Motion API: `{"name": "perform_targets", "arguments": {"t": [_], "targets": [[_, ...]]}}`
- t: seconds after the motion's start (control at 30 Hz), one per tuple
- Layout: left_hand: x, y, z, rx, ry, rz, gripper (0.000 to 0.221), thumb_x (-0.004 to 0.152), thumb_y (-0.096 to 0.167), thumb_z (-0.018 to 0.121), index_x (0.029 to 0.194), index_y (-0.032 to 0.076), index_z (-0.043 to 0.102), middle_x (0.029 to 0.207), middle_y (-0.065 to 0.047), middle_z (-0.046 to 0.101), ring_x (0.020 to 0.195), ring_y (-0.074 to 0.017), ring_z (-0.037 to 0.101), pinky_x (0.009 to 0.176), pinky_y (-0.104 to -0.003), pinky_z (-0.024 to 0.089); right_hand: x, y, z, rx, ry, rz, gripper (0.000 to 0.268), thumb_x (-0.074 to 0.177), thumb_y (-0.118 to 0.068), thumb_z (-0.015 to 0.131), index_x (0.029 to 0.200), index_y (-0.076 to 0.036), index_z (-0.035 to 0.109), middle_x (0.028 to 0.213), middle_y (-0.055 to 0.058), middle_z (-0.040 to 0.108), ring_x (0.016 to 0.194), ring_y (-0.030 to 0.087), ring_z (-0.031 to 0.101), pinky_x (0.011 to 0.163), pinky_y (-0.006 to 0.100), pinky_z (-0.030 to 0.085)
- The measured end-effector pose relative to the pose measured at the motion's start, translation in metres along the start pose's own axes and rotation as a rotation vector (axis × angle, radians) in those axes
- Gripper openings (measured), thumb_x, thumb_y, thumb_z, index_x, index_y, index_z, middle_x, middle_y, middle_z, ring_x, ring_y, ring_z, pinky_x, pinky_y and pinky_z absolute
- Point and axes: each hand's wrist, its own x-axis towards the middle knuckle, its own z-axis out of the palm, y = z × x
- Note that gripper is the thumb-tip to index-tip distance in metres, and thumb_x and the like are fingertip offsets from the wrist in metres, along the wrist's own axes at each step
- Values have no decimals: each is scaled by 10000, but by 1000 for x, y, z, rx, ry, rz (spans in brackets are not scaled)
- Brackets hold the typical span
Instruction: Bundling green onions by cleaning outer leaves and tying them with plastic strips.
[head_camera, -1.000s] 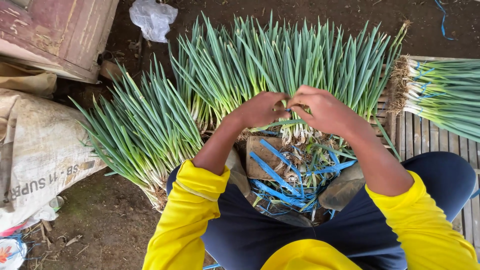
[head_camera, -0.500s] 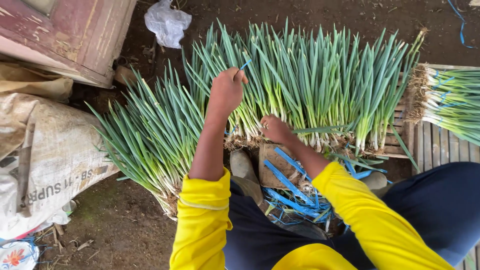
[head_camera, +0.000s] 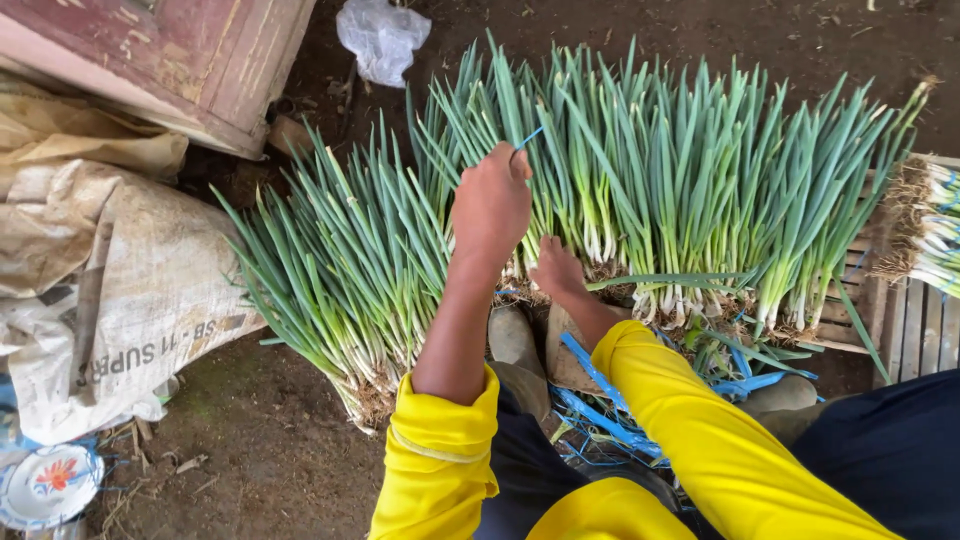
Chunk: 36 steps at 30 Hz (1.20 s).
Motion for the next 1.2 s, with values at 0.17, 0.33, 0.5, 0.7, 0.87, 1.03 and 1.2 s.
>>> {"name": "perform_targets", "arguments": {"t": [0.17,0.33,0.5,0.7,0.87,1.03,1.2], "targets": [[6,-7,11,-16,24,110,337,1080,272,375,847,155,590,699,-133,644,675,-348,728,635,-471,589,-19,-7,-45,92,-73,21,623,926,-169,641,1450,63,397,1367,282,528,1068,429,674,740,553,615],[7,-11,16,-5,27,153,327,1084,256,382,853,138,582,679,-126,640,630,-329,714,580,-458,577,-22,11,-65,446,-99,97,797,863,-287,699,1473,107,370,1392,353,502,1195,518,597,832,590,574],[7,-9,16,-16,22,174,332,1080,265,374,858,129,579,686,-132,648,629,-338,716,571,-461,568,-14,26,-91,639,-207,221,919,857,-428,708,1529,77,335,1504,334,406,1346,495,452,1033,633,422],[6,-5,16,-25,9,178,323,1077,270,385,861,132,583,698,-128,658,642,-334,725,578,-465,573,-62,-6,-167,733,-316,280,1020,844,-594,705,1519,93,368,1545,335,390,1445,506,355,1183,625,285],[9,-5,20,-31,11,203,339,1080,269,373,865,123,590,711,-135,666,660,-346,733,574,-467,575,-69,-1,-175,750,-316,171,1027,829,-594,749,1501,103,408,1535,333,404,1457,512,334,1187,634,256],[12,-7,20,-35,-8,126,331,1060,323,394,856,147,586,686,-121,679,677,-378,737,631,-485,587,-15,66,-125,1009,-101,-367,319,973,-320,743,1046,-17,670,790,98,620,742,244,634,888,479,518],[4,-4,15,-49,5,149,325,1072,289,390,863,136,587,682,-116,676,653,-348,739,600,-467,579,-21,19,-124,963,164,-65,642,892,-436,824,1212,29,518,1100,227,540,1042,327,479,918,495,364]]}}
